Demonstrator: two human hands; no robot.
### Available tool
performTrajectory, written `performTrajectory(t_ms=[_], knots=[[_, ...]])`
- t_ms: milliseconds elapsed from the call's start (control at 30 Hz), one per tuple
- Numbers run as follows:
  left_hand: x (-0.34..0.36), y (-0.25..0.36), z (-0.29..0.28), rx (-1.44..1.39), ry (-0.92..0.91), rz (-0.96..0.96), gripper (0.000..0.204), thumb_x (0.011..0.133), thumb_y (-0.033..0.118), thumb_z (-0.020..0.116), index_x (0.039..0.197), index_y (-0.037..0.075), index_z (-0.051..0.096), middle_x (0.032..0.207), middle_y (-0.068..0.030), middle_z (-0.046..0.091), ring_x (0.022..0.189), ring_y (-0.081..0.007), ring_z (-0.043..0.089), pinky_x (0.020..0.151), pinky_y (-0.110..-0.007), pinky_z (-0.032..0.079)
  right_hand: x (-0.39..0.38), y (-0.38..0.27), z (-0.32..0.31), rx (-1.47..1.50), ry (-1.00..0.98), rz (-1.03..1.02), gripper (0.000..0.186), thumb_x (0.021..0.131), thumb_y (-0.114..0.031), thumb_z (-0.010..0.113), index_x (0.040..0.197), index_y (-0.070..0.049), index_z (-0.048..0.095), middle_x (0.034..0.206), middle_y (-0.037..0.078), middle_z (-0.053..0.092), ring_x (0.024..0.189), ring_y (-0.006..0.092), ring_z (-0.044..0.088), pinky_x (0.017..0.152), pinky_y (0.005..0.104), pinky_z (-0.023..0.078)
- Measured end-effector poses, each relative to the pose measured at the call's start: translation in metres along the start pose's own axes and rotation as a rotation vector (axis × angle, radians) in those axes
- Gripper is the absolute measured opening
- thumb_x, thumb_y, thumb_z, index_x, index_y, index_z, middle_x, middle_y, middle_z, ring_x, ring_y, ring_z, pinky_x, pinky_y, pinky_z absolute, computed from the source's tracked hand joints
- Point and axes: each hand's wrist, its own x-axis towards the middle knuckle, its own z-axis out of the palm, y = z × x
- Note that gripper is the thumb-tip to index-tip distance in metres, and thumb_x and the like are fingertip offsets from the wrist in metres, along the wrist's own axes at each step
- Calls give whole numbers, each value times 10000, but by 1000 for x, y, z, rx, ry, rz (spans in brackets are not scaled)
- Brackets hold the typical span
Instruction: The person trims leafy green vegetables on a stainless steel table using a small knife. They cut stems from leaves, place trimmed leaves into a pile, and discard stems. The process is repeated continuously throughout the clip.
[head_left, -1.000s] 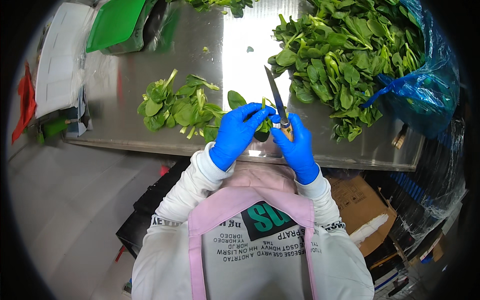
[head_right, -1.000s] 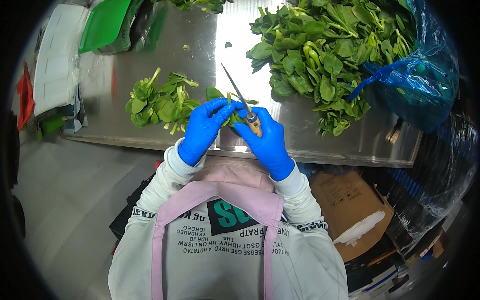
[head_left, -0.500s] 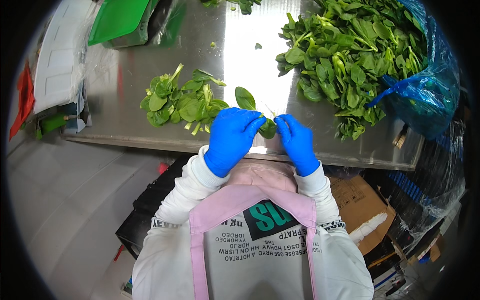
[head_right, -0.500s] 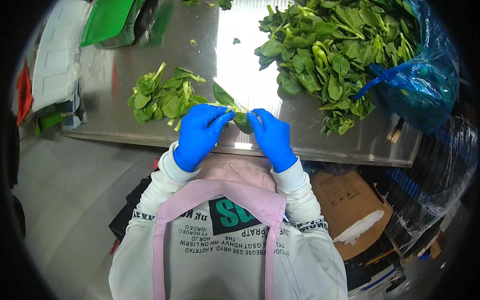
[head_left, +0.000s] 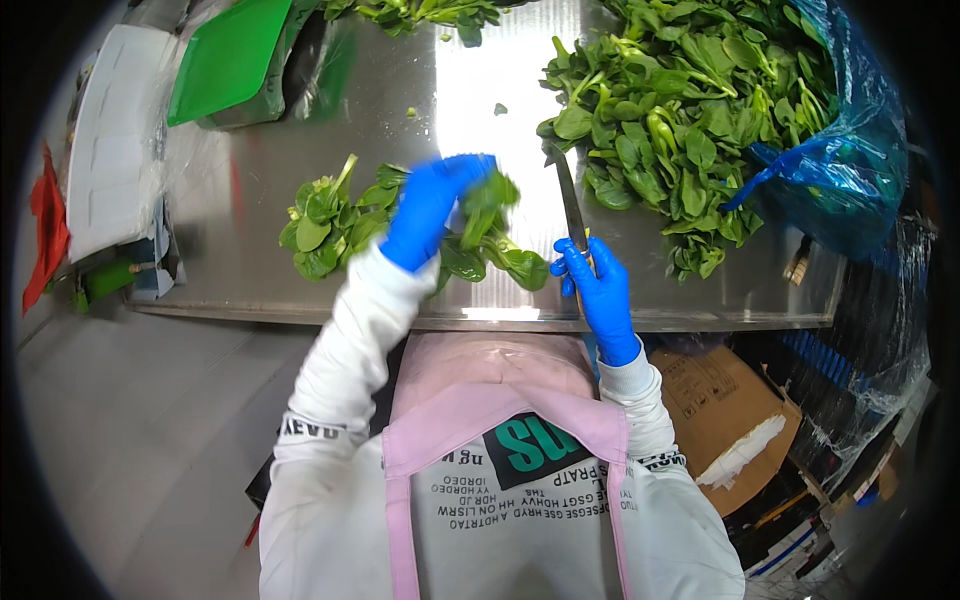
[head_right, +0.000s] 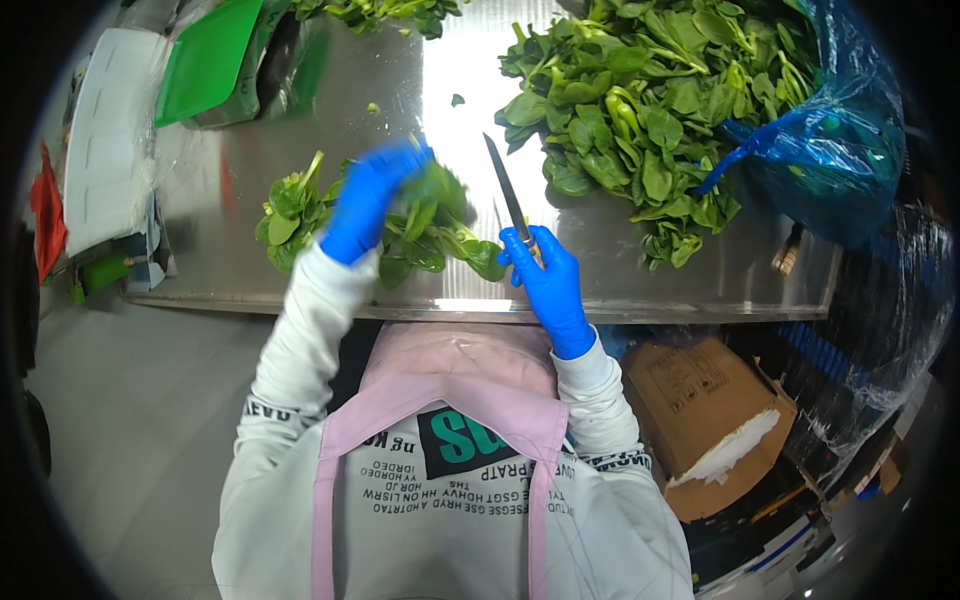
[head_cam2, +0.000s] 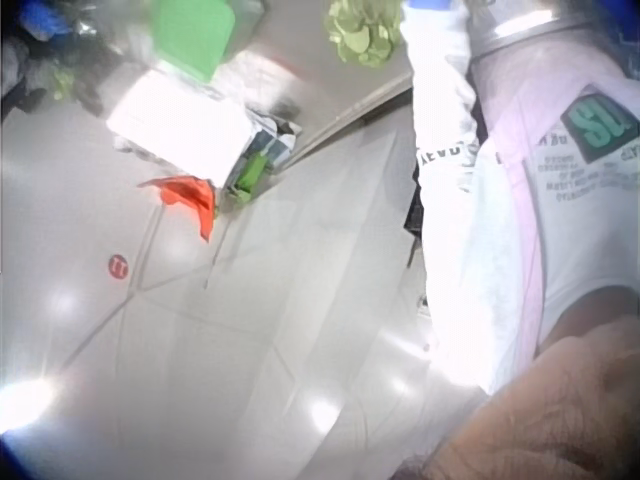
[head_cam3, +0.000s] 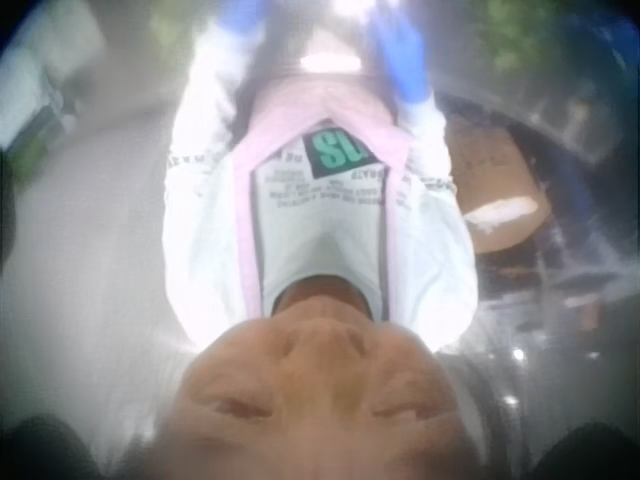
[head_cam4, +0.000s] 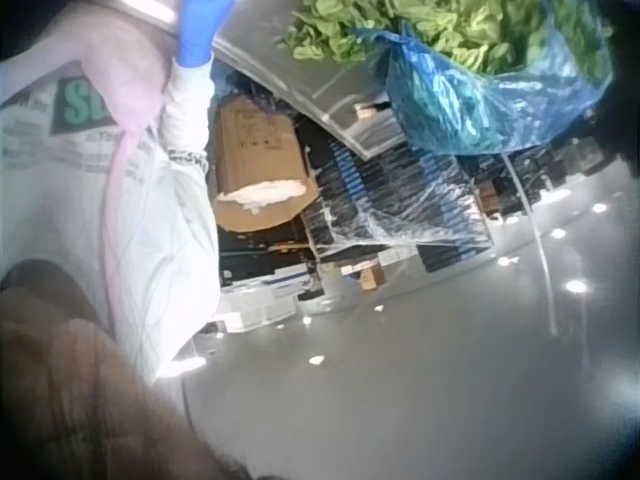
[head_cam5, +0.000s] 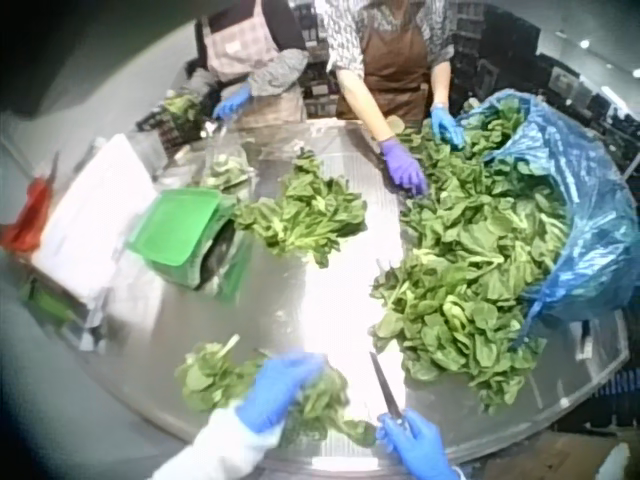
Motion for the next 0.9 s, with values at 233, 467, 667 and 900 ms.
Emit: performTrajectory(t_ms=[233,467,667,900], knots=[[83,59,56,137,190,421,505,808,246,680,1239,40,514,1107,-89,603,998,-179,566,899,-318,426,-6,5,-24,23,93,-23,210,895,-219,588,974,-27,622,729,43,630,546,47,496,499,195,390],[122,27,171,1274,43,1232,195,775,182,607,962,160,657,921,-62,628,955,-263,543,814,-386,421,-14,24,-53,255,230,-64,181,916,-141,542,1022,1,579,761,73,624,558,62,494,503,189,386],[142,23,192,1946,-136,940,131,738,129,566,836,113,651,869,-71,590,944,-256,523,764,-371,416,-14,27,-88,413,371,-147,190,930,-125,510,1053,15,550,785,73,618,552,61,481,495,180,375],[98,50,167,1577,-24,1274,122,721,113,590,824,153,642,1011,-68,578,1015,-274,507,919,-440,360,-4,-2,-93,367,403,-298,187,921,-98,512,1080,-1,534,820,73,616,585,66,497,523,191,401]])
